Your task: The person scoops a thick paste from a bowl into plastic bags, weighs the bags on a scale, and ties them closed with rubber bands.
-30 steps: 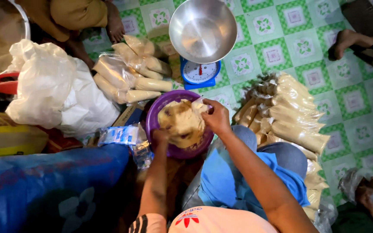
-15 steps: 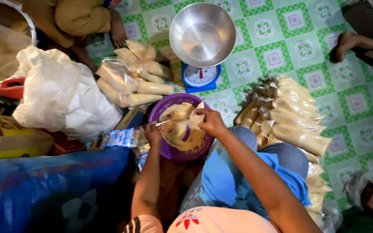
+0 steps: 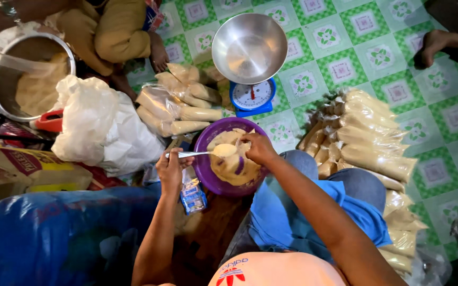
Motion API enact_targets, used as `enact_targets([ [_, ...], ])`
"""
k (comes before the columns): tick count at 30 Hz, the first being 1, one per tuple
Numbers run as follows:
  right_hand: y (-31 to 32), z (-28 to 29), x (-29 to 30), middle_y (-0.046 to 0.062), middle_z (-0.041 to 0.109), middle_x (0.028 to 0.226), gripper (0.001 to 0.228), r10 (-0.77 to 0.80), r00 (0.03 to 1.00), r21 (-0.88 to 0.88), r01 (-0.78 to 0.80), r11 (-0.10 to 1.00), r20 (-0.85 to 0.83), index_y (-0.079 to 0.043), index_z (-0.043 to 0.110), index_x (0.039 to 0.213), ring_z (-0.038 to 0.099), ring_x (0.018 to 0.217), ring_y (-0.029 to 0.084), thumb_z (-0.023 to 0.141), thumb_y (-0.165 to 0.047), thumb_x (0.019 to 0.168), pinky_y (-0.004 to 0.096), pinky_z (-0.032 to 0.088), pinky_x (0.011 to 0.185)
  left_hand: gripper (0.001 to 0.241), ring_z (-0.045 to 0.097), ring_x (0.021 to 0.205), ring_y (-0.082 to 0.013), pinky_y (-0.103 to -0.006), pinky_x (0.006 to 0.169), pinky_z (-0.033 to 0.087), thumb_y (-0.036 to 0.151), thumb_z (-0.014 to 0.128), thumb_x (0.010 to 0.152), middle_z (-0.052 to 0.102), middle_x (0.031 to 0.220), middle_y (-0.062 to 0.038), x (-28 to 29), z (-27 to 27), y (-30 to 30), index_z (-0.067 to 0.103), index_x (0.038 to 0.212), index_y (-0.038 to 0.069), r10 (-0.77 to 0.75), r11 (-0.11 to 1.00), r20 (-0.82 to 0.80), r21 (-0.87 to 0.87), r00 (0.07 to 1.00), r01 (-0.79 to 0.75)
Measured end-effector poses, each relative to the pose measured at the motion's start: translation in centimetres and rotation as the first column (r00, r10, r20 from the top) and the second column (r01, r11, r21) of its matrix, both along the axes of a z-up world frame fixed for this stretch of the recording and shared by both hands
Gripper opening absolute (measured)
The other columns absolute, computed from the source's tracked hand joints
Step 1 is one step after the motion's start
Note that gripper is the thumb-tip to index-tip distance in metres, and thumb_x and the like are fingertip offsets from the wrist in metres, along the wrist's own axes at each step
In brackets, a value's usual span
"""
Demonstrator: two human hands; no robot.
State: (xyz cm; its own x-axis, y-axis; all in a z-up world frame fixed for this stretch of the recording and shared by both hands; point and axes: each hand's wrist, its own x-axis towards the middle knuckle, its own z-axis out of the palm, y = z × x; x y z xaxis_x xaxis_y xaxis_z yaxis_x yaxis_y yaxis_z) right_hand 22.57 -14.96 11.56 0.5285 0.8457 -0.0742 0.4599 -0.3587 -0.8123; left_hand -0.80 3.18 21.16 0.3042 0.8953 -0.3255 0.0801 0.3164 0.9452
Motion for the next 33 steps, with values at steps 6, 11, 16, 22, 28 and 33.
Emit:
enact_targets([
  [6,0.8,-2.8,-0.1,0.003,0.077,0.109,0.056,0.019,0.999,-0.131,-0.012,0.991,0.050,-0.020,0.075,0.118,0.070,0.114,0.026,0.081,-0.014,0.063,0.040,0.053,0.103,0.022,0.073,0.054,-0.0235,-0.0247,0.051,0.059,0.019,0.051,0.100,0.073,0.071,-0.027,1.8,3.5,-1.1,0.068,0.098,0.005,-0.125,0.988,-0.086,0.083,0.988,0.132],
  [11,0.9,-1.6,-0.4,0.003,0.078,0.107,0.057,0.064,0.997,-0.127,-0.057,0.990,0.048,-0.023,0.076,0.120,0.072,0.110,0.028,0.075,-0.013,0.063,0.040,0.055,0.101,0.024,0.076,0.062,-0.0289,-0.0292,0.057,0.065,0.009,0.049,0.098,0.073,0.075,-0.029,3.5,3.0,-1.9,0.069,0.096,-0.003,-0.231,0.936,-0.159,0.231,0.960,0.264],
  [16,0.7,-0.3,-1.0,0.003,0.078,0.106,0.061,0.069,0.997,-0.110,-0.066,0.992,0.027,-0.023,0.077,0.117,0.072,0.111,0.028,0.078,-0.014,0.057,0.040,0.055,0.101,0.018,0.076,0.070,-0.0296,-0.0372,0.059,0.063,0.017,0.058,0.098,0.074,0.075,-0.018,5.1,5.1,-4.4,0.072,0.092,0.007,-0.193,0.758,-0.433,0.503,0.880,0.414],
  [22,1.1,-0.3,-1.2,0.005,0.078,0.100,0.056,0.066,0.993,-0.013,-0.065,0.998,0.099,-0.019,0.079,0.111,0.074,0.103,0.030,0.080,-0.013,0.055,0.041,0.058,0.092,0.013,0.068,0.083,-0.0350,-0.0484,0.071,0.057,0.011,0.060,0.090,0.063,0.083,-0.015,8.4,-2.8,-7.2,0.066,0.100,0.006,-0.072,0.186,-0.719,0.671,0.691,0.718],
  [28,0.3,1.4,-0.6,0.005,0.077,0.103,0.050,0.001,0.999,0.053,-0.003,0.999,0.040,-0.020,0.078,0.112,0.072,0.105,0.030,0.077,-0.017,0.062,0.044,0.056,0.091,0.011,0.066,0.054,-0.0278,-0.0413,0.049,0.056,0.017,0.053,0.095,0.051,0.088,-0.005,8.4,5.9,-9.5,0.056,0.102,0.009,-0.008,-0.064,-0.763,0.646,0.647,0.761],
  [33,0.7,3.7,-1.0,0.004,0.076,0.098,0.051,-0.062,0.998,0.015,0.062,0.998,0.004,-0.026,0.079,0.111,0.072,0.101,0.032,0.066,-0.013,0.063,0.047,0.056,0.088,0.007,0.067,0.049,-0.0160,-0.0289,0.043,0.057,0.014,0.060,0.090,0.052,0.085,0.000,7.1,2.8,-8.4,0.060,0.096,0.011,0.143,-0.114,-0.683,0.707,0.716,0.698],
])
